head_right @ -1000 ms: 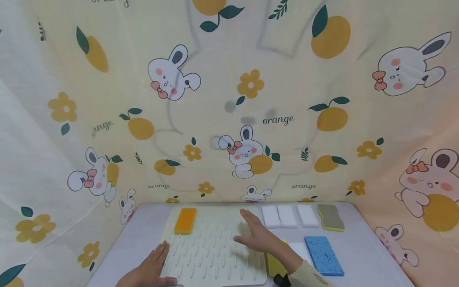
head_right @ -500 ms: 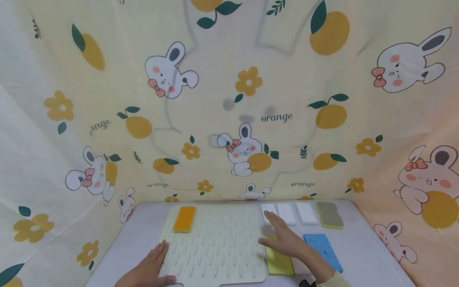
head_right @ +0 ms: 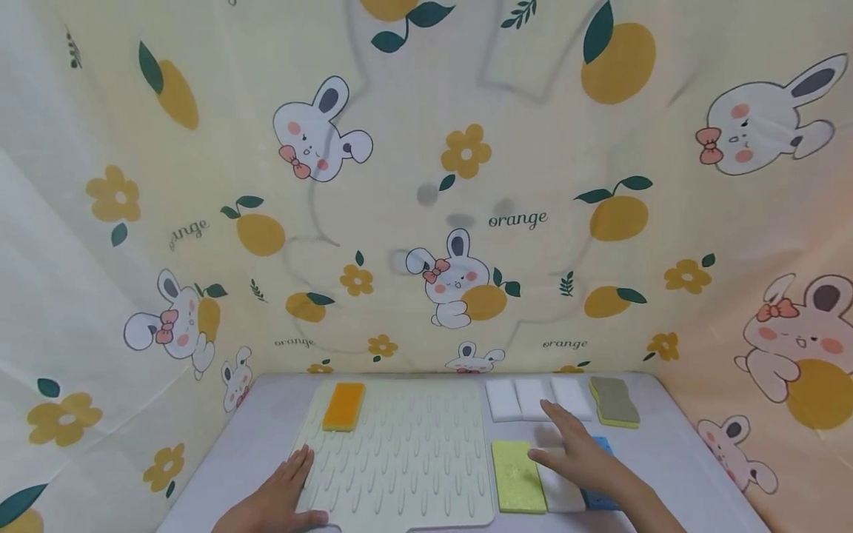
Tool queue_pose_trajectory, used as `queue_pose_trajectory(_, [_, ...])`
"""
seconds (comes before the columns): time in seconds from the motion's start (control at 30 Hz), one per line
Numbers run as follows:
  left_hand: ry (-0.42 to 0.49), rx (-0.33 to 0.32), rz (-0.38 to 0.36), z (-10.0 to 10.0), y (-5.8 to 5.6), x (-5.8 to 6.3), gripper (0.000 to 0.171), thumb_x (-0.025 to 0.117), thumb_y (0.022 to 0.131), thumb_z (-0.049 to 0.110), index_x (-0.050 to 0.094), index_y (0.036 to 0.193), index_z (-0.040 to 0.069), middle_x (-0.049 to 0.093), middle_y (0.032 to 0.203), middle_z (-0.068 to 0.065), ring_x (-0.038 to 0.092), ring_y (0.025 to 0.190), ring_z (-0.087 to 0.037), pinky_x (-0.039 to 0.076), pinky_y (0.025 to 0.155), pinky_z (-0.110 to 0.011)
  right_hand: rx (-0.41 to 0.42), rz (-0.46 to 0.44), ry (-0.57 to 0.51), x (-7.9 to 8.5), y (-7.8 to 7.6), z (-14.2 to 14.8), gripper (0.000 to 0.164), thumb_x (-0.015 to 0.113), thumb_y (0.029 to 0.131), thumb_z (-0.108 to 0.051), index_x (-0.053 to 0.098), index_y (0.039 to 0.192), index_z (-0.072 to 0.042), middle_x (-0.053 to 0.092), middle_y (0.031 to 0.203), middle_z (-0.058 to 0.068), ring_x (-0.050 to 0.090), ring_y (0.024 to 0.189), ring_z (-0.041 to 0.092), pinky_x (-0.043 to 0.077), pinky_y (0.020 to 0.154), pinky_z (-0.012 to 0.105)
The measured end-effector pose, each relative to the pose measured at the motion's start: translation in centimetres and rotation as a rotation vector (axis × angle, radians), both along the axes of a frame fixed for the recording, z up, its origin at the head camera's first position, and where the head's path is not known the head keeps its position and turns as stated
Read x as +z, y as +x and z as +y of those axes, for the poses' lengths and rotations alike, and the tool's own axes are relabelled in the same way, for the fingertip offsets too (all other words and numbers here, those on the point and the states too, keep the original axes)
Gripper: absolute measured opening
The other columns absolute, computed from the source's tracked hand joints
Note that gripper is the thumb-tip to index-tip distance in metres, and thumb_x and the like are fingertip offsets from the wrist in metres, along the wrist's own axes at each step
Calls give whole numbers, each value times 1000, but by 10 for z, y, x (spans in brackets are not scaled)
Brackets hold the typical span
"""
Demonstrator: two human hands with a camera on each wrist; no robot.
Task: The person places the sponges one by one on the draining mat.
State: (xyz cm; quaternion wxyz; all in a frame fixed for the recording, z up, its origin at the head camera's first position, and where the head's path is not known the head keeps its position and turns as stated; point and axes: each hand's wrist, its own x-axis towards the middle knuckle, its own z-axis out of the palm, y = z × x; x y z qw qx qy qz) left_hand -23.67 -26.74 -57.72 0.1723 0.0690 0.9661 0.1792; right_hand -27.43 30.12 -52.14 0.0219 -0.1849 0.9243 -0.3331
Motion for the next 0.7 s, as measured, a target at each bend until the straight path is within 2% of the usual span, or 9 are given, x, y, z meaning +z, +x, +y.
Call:
queue_pose_trajectory(0.17, [-6,29,-5,1,-2,6,136,79,75,80,23,170,1,17,178,-20,21,161,-46,22,126,-69,-67,-28,59,7,0,22,102,79,98,-46,24,167,4,24,165,42,21,148,68,32,108,85])
queue_pose_trajectory(0.27, [-12,8,19,1,-3,7,134,78,76,80,25,169,-1,18,177,-22,23,161,-46,23,127,-67,-92,-37,99,9,2,35,103,79,97,-46,23,166,5,25,163,44,25,145,70,36,105,85])
queue_pose_trajectory(0.43, [-12,-27,50,0,-2,5,132,78,79,79,27,167,-4,20,176,-26,25,161,-45,24,128,-65,-76,-91,126,7,7,56,105,81,96,-44,21,166,6,24,161,47,28,142,73,41,100,84])
queue_pose_trajectory(0.57, [-3,-19,24,0,-1,2,132,79,79,77,26,167,-5,20,175,-27,24,161,-45,23,127,-66,-58,-153,145,2,8,67,109,85,93,-44,22,165,8,23,161,48,25,143,74,37,103,85])
queue_pose_trajectory(0.7, [11,-3,1,1,1,1,131,80,79,75,26,167,-4,19,176,-26,22,161,-46,22,127,-68,-79,-242,177,-5,7,74,115,88,89,-45,21,164,9,20,161,49,22,143,74,32,106,86])
